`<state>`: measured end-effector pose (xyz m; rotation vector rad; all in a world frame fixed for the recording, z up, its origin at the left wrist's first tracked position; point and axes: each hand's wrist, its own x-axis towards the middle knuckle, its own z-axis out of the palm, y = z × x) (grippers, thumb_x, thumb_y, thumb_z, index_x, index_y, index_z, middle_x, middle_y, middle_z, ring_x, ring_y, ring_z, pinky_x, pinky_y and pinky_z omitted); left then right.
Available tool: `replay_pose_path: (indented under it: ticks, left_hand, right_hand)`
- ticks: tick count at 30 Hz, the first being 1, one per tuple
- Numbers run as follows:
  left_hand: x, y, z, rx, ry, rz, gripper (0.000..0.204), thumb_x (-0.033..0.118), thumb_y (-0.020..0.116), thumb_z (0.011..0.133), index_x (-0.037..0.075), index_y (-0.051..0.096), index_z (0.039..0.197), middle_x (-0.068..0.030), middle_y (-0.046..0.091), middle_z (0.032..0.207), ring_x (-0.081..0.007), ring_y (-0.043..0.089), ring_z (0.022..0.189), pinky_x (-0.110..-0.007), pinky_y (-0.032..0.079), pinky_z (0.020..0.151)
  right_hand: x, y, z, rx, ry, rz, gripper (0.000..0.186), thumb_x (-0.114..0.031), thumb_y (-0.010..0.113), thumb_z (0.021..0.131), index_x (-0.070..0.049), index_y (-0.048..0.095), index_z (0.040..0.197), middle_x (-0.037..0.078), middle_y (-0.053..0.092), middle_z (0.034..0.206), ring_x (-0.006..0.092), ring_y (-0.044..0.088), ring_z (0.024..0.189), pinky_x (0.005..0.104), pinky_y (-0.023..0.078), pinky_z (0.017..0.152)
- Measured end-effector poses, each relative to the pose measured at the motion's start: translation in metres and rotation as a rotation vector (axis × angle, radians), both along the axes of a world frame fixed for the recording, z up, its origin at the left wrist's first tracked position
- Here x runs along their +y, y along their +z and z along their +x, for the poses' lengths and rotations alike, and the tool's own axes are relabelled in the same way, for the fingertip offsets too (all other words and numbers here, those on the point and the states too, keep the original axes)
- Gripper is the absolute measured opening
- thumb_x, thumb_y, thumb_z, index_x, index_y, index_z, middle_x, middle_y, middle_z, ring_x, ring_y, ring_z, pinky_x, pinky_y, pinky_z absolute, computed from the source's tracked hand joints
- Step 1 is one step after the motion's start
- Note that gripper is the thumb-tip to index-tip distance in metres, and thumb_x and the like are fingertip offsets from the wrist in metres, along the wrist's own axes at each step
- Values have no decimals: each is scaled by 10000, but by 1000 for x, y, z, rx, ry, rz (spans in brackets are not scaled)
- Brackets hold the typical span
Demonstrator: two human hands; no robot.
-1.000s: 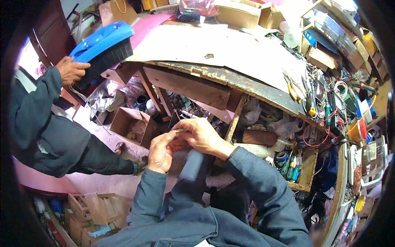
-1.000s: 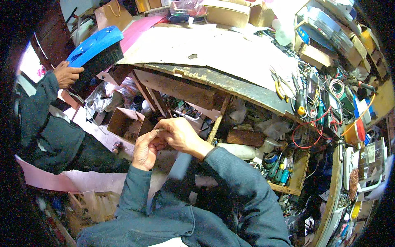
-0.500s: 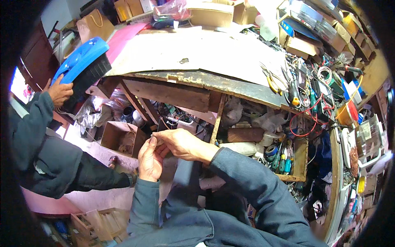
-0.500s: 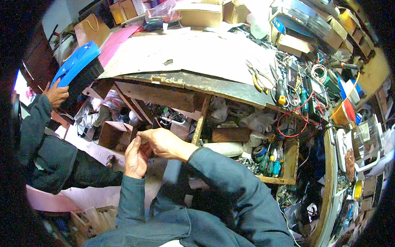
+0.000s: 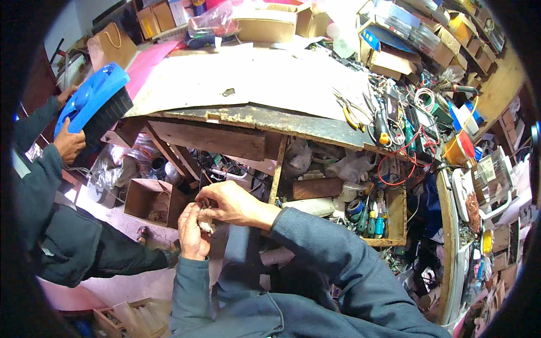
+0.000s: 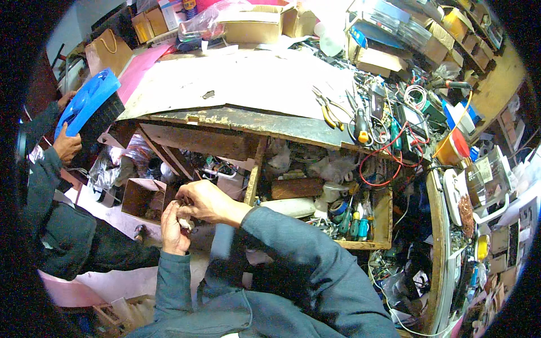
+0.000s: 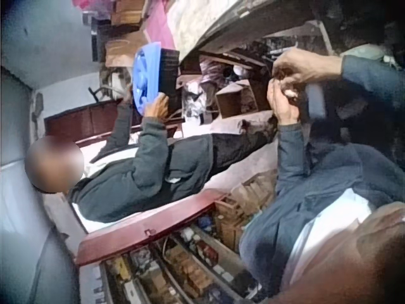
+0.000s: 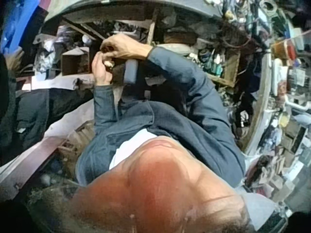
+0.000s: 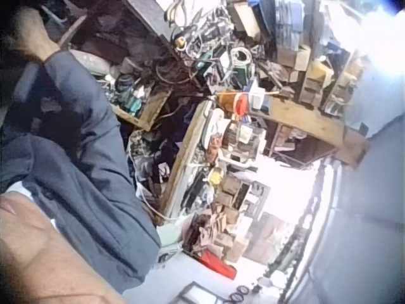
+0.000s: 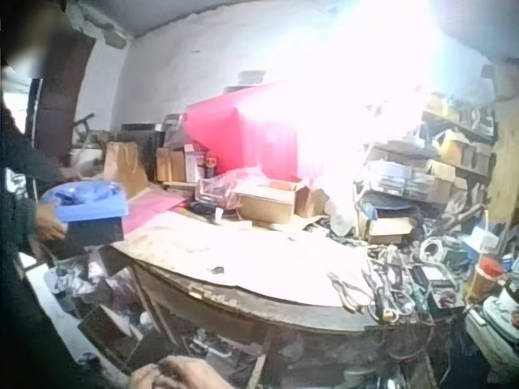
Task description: The person works on a small electronic device, stripping and twisting wires, then attaching them to a blue fan blade assembly. They use a screwdriver to secure components and handle a small white connector. The task takes place at a cluttered workbench with various tools and parts visible.
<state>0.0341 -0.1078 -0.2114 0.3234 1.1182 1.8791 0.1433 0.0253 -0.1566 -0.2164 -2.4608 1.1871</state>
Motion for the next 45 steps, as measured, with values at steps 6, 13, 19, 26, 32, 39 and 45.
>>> replay_pose_path:
  ticks: [6, 13, 19, 26, 32, 39, 45]
  left_hand:
    - [4, 0, 4, -17, 0, 24, 166, 223, 559, 1045, 87, 651, 1018, 8, 692, 932, -72, 642, 782, -225, 516, 682]
    - [2, -12, 1, -26, 0, 48, 188, 257, 586, 1036, 84, 655, 1013, 8, 696, 904, -65, 642, 755, -244, 531, 661]
    - [-4, 0, -3, 82, -67, 24, 148, 205, 586, 1033, 67, 626, 994, -60, 723, 879, -153, 712, 784, -331, 606, 731]
    - [3, 8, 1, 43, -60, 10, 131, 144, 594, 1017, 20, 622, 1050, -104, 736, 918, -210, 738, 811, -379, 619, 783]
    - [-10, -7, -16, 147, -18, -111, 195, 189, 654, 949, 12, 673, 1029, -116, 748, 943, -193, 734, 813, -309, 580, 723]
    - [-3, -5, -8, 33, 31, -169, 116, 174, 663, 966, 65, 689, 994, -40, 732, 902, -140, 709, 773, -290, 586, 686]
    - [-8, -4, -12, 55, -90, -87, 169, 197, 604, 1018, 41, 649, 1065, -65, 716, 1023, -159, 696, 927, -339, 589, 812]
  right_hand:
    - [-1, 2, 2, 3, -6, -17, 406, -251, 792, 828, 7, 671, 1117, 187, 715, 968, 315, 707, 880, 385, 561, 792]
    - [-1, 0, 1, 68, 14, -29, 404, -244, 778, 835, -1, 663, 1136, 193, 711, 985, 331, 706, 913, 392, 558, 820]
    - [2, -7, -1, 17, -43, 17, 379, -253, 750, 849, 9, 670, 1110, 207, 706, 1007, 373, 694, 954, 409, 555, 841]
    - [8, -10, 3, -18, -32, 26, 378, -232, 731, 863, 29, 678, 1131, 226, 703, 1035, 381, 694, 978, 416, 551, 850]
    - [3, -10, -6, -4, 23, -39, 405, -273, 730, 886, 27, 677, 1152, 226, 713, 1047, 326, 714, 957, 391, 553, 851]
    - [-4, 4, 6, -81, -38, -157, 435, -242, 758, 874, 24, 651, 1201, 191, 726, 1035, 263, 714, 942, 362, 548, 827]
    - [-4, -1, 1, -28, -19, -41, 359, -118, 699, 874, 15, 662, 1206, 219, 714, 1057, 335, 711, 984, 379, 550, 862]
